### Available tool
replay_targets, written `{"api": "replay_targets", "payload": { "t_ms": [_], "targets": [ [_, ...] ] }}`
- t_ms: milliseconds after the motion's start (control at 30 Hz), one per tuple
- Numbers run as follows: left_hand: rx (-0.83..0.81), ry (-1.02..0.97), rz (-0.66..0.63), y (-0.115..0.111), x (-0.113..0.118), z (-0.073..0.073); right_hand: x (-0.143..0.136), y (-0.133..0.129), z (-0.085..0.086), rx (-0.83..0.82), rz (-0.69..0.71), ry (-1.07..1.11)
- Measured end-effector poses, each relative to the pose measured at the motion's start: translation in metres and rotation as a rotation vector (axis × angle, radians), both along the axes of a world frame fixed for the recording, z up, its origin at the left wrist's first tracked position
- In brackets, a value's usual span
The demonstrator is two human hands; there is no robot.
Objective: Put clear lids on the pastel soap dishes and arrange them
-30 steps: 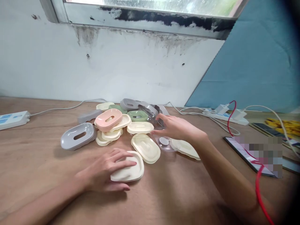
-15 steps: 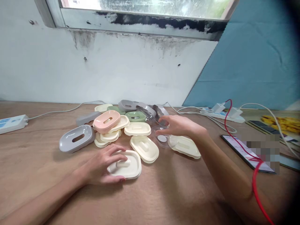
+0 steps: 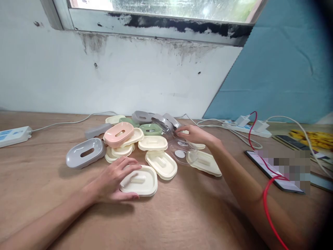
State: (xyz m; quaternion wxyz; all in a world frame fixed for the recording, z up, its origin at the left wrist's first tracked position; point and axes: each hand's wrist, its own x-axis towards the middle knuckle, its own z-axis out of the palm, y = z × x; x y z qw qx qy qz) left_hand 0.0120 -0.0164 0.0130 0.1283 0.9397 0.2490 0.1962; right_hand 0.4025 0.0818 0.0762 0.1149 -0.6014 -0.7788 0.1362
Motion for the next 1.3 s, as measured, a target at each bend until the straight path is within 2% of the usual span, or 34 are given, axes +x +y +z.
{"api": "replay_targets", "payload": {
  "t_ms": [100,233,433,567,733,800,900,1000,1133,1233,1300],
  "targets": [
    [0.008,0.021,0.002,0.001,0.0,0.002,0.003,0.004,-0.004,0.041,0.017,0.064],
    [0.024,0.022,0.031,0.002,0.0,0.0,0.005,0.003,0.001,0.124,-0.018,0.149],
    [-0.008,0.012,0.02,0.0,0.0,0.004,0.0,-0.005,0.015,0.509,-0.156,0.268],
    [-0.015,-0.014,0.072,-0.001,0.0,0.002,-0.017,-0.017,0.026,0.589,-0.114,0.352],
    [-0.045,-0.06,0.15,0.0,-0.002,-0.006,-0.055,-0.047,0.047,0.773,-0.038,0.586],
    [-0.063,-0.103,0.17,0.0,-0.002,-0.008,-0.068,-0.061,0.055,0.731,0.072,0.663],
    [-0.121,-0.19,0.227,-0.001,-0.001,-0.007,-0.081,-0.078,0.058,0.44,0.326,0.688],
    [-0.227,-0.271,0.28,-0.002,-0.001,-0.005,-0.089,-0.085,0.053,0.183,0.52,0.611],
    [-0.237,-0.437,0.301,-0.001,-0.004,-0.01,-0.098,-0.084,0.042,0.098,0.618,0.543],
    [-0.212,-0.646,0.397,0.001,-0.006,-0.016,-0.105,-0.083,0.037,0.068,0.627,0.505],
    [-0.225,-0.687,0.461,0.003,-0.008,-0.017,-0.109,-0.084,0.035,0.019,0.636,0.457]
  ]
}}
